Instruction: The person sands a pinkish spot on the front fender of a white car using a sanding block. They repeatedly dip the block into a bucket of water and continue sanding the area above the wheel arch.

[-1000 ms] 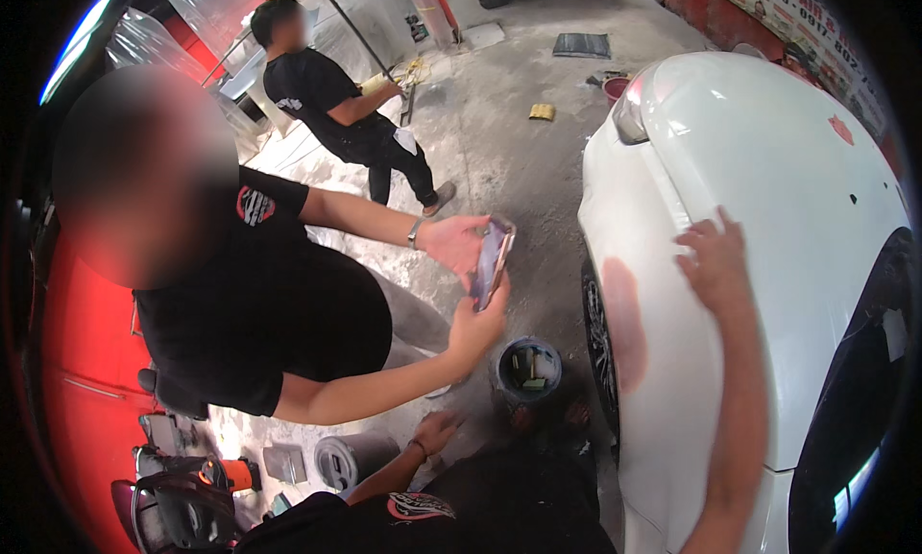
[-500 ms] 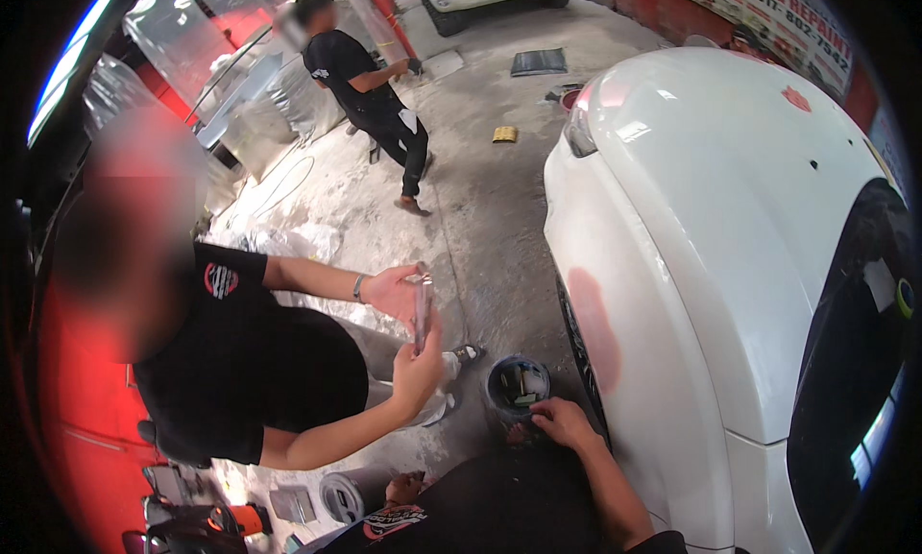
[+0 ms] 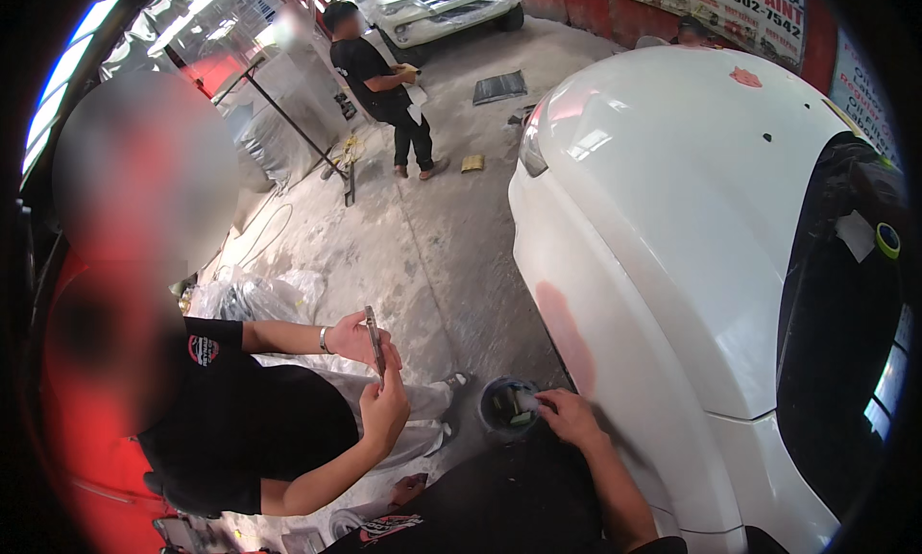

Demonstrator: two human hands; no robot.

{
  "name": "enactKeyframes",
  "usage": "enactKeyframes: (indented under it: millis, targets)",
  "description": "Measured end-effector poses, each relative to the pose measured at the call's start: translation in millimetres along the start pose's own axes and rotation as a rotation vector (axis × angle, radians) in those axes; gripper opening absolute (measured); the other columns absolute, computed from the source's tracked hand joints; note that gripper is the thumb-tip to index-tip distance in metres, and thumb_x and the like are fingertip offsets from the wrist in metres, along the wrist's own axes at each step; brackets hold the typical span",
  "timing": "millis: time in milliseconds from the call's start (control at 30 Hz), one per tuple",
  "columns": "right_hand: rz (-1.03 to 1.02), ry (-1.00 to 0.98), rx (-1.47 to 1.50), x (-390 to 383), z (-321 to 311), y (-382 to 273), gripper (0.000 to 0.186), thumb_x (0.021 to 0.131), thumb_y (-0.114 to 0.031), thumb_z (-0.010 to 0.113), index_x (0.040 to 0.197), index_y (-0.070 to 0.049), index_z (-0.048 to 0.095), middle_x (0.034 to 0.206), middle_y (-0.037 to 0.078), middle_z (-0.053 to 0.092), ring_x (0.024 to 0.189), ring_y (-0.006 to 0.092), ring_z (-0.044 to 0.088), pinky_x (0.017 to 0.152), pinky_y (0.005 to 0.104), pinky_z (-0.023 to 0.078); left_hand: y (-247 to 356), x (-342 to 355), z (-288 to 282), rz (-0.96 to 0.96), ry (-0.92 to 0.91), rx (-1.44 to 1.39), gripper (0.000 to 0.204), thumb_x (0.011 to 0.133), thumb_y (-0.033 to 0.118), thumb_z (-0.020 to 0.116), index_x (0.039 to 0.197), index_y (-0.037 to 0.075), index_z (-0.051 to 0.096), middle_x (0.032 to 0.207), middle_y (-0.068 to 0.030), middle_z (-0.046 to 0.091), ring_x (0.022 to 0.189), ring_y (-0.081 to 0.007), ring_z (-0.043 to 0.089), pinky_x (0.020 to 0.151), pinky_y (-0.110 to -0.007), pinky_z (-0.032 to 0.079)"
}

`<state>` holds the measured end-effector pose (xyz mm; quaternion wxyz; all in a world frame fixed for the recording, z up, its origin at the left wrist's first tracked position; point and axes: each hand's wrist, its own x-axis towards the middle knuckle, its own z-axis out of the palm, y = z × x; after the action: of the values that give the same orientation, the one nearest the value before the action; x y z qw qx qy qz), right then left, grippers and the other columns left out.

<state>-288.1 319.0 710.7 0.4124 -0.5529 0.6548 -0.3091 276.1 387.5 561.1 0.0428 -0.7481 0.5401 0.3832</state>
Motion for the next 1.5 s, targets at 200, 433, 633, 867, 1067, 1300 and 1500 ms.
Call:
enactKeyframes:
  millis: [200,433,633,867,1067,1300,1500]
  targets:
    - [-0.034,0.016,0.062,2.8,2.3,-29.2,0.038,0.103,-0.026,0.075,0.137,-0.01,0.078,0.122,0.018,0.078,0.11,0.036,0.076,0.098,0.0453,0.06,3.6,8.8,-12.6,0.063,0.054,-0.012,0.067,0.094,0.055,0.081,0.144,0.011,0.076,0.135,-0.0163,0.082,0.125,-0.0322,0.078,0.111,-0.045,0.058]
    - [-0.184,0.209,-0.017,-9.2,-25.1,-63.6,0.037,0.103,-0.022,0.075,0.137,-0.009,0.076,0.125,0.017,0.078,0.113,0.0376,0.075,0.102,0.0445,0.06,-68.0,17.7,21.4,-0.06,-0.163,0.058,0.066,0.098,0.061,0.073,0.142,0.012,0.078,0.136,-0.0167,0.081,0.128,-0.0313,0.076,0.112,-0.044,0.057]
    - [-0.28,0.315,-0.545,-0.6,-60.5,-83.1,0.046,0.098,-0.026,0.079,0.141,-0.009,0.074,0.143,0.013,0.072,0.141,0.038,0.062,0.124,0.06,0.042,-55.0,2.9,20.5,-0.057,-0.142,0.067,0.064,0.096,0.06,0.074,0.139,0.012,0.079,0.131,-0.0168,0.082,0.124,-0.0323,0.077,0.11,-0.044,0.058]
    - [-0.262,0.064,-1.328,68.2,-43.6,-55.2,0.082,0.101,-0.055,0.072,0.163,-0.005,0.056,0.179,0.019,0.041,0.171,0.0429,0.022,0.138,0.0718,0.005,-40.6,-13.7,27.3,-0.004,-0.061,0.085,0.062,0.095,0.058,0.075,0.136,0.013,0.081,0.126,-0.0168,0.083,0.12,-0.0335,0.079,0.108,-0.046,0.06]
    - [-0.267,-0.154,-1.577,94.5,-32.1,-31.3,0.091,0.109,-0.064,0.056,0.176,-0.006,0.037,0.187,0.018,0.025,0.176,0.0411,0.005,0.14,0.0674,-0.003,-35.2,-40.6,53.1,-0.223,0.094,-0.153,0.057,0.09,0.049,0.079,0.134,0.013,0.083,0.118,-0.0167,0.085,0.113,-0.0349,0.081,0.102,-0.046,0.062]
    - [-0.279,-0.106,-1.308,108.1,34.0,5.7,0.087,0.104,-0.059,0.065,0.169,-0.004,0.049,0.182,0.024,0.034,0.172,0.0486,0.016,0.14,0.0666,0.002,-102.2,-75.9,106.8,-0.22,0.044,-0.11,0.059,0.092,0.057,0.078,0.134,0.016,0.083,0.117,-0.0156,0.085,0.113,-0.032,0.081,0.1,-0.044,0.062]
    - [-0.175,-0.103,-1.056,71.6,77.1,7.1,0.08,0.103,-0.048,0.07,0.166,-0.003,0.052,0.178,0.027,0.04,0.167,0.0539,0.027,0.139,0.0667,0.01,-107.1,-116.6,109.4,-0.321,-0.046,-0.148,0.05,0.096,0.054,0.071,0.131,0.021,0.085,0.118,-0.0203,0.084,0.119,-0.0372,0.079,0.106,-0.048,0.06]
